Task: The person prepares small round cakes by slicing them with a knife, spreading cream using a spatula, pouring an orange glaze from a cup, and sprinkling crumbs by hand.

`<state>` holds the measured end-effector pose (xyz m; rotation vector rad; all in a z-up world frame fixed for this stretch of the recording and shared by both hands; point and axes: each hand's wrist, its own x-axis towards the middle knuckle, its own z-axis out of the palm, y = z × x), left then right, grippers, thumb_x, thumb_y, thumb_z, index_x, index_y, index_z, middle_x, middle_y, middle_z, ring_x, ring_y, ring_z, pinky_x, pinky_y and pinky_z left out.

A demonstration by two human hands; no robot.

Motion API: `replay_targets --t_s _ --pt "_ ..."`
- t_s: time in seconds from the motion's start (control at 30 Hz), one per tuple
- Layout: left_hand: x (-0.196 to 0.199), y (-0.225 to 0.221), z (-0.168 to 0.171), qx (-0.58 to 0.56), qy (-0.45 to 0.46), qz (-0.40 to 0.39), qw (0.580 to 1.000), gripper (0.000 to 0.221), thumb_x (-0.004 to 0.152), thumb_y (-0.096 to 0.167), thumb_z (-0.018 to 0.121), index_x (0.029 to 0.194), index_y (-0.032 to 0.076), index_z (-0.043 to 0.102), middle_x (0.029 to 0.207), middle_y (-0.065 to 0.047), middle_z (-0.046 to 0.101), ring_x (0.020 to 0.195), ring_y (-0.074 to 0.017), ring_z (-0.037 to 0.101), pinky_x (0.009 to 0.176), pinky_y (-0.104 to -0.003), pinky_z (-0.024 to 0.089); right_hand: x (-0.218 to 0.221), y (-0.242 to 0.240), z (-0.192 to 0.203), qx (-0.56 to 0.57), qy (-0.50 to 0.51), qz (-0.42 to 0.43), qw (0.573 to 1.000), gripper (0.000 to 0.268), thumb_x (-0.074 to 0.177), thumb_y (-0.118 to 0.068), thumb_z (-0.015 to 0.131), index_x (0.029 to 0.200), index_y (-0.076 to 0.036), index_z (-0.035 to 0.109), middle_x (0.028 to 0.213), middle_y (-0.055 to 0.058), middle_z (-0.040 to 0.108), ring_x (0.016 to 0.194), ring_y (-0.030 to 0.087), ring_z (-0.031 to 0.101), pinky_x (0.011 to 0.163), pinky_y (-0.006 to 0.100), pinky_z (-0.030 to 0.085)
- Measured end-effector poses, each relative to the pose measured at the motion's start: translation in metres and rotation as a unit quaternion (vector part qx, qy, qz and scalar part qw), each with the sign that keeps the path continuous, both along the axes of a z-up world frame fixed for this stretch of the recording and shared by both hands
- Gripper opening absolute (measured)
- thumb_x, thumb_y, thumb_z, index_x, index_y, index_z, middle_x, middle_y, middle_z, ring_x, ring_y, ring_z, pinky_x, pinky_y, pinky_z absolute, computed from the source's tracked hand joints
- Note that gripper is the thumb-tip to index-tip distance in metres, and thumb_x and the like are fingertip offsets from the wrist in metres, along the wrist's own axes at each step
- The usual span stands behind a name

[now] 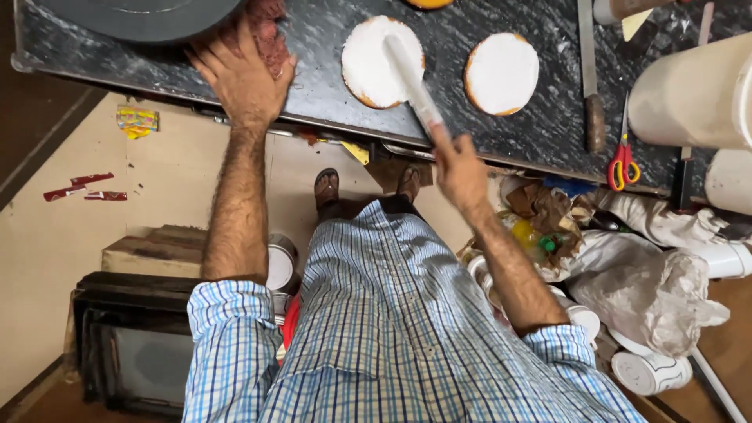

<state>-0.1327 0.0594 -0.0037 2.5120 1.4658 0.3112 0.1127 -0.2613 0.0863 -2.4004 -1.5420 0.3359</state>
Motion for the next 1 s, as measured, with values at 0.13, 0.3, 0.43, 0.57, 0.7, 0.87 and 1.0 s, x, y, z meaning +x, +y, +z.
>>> replay_targets --t_s 0.13,0.3,0.43,0.57,0.7,0.87,1.0 --pt "0.0 -0.001 -0.001 -0.003 -0.002 0.003 1.0 0.101 0.104 0.075 0.064 0.166 0.01 0.018 0.156 -0.041 0.016 0.145 -0.0615 0.01 0.116 -0.076 0.002 -0.052 -0.018 0.01 -0.13 0.049 0.001 0.99 0.06 0.1 -0.018 0.061 0.154 -0.034 0.044 0.104 0.018 0.051 0.065 0.034 0.061 0.052 0.046 0.055" --pt "0.002 0.0 0.001 -0.023 0.023 0.009 0.999 0.101 0.105 0.077 0.062 0.166 0.009 0.018 0.157 -0.041 0.016 0.146 -0.0606 0.011 0.117 -0.077 0.001 -0.045 -0.007 0.023 -0.071 0.056 -0.004 0.996 0.061 0.099 -0.017 0.062 0.154 -0.04 0.047 0.102 0.015 0.051 0.07 0.031 0.065 0.058 0.044 0.056" --pt "-0.003 -0.006 0.003 -0.003 -0.013 -0.003 1.0 0.104 0.102 0.074 0.066 0.167 0.009 0.018 0.156 -0.039 0.019 0.146 -0.0596 0.012 0.118 -0.075 0.003 -0.006 0.02 0.013 -0.039 -0.069 -0.052 0.995 0.055 0.103 -0.021 0.063 0.154 -0.038 0.049 0.111 0.016 0.054 0.074 0.035 0.066 0.059 0.047 0.055" --pt "-0.002 0.0 -0.001 0.038 -0.031 0.0 0.999 0.107 0.101 0.073 0.074 0.166 0.01 0.018 0.155 -0.038 0.021 0.144 -0.0593 0.015 0.118 -0.075 0.005 0.001 0.024 0.009 -0.025 -0.034 -0.02 0.999 0.053 0.105 -0.025 0.064 0.154 -0.038 0.05 0.107 0.017 0.055 0.075 0.038 0.065 0.062 0.049 0.054" --pt "-0.001 0.0 -0.011 0.026 -0.024 0.007 0.999 0.106 0.101 0.075 0.074 0.166 0.011 0.019 0.154 -0.036 0.022 0.144 -0.0582 0.017 0.117 -0.076 0.007 -0.015 0.035 0.006 -0.074 0.046 0.032 0.996 0.051 0.106 -0.024 0.059 0.154 -0.034 0.047 0.117 0.02 0.055 0.068 0.034 0.065 0.055 0.044 0.056" --pt "0.0 0.002 -0.014 0.048 -0.017 0.011 0.999 0.106 0.1 0.075 0.075 0.166 0.012 0.021 0.15 -0.038 0.025 0.141 -0.0616 0.017 0.114 -0.076 0.007 -0.026 -0.009 0.017 -0.11 0.061 0.066 0.99 0.051 0.102 -0.029 0.063 0.152 -0.036 0.051 0.098 0.018 0.052 0.064 0.033 0.06 0.056 0.047 0.053" --pt "-0.004 0.0 -0.012 0.004 -0.01 0.009 1.0 0.105 0.099 0.074 0.07 0.168 0.011 0.021 0.148 -0.036 0.029 0.141 -0.0568 0.023 0.117 -0.075 0.01 0.003 -0.061 0.018 0.037 0.049 -0.039 0.997 0.053 0.102 -0.027 0.062 0.153 -0.034 0.05 0.1 0.014 0.052 0.075 0.033 0.063 0.062 0.044 0.055"
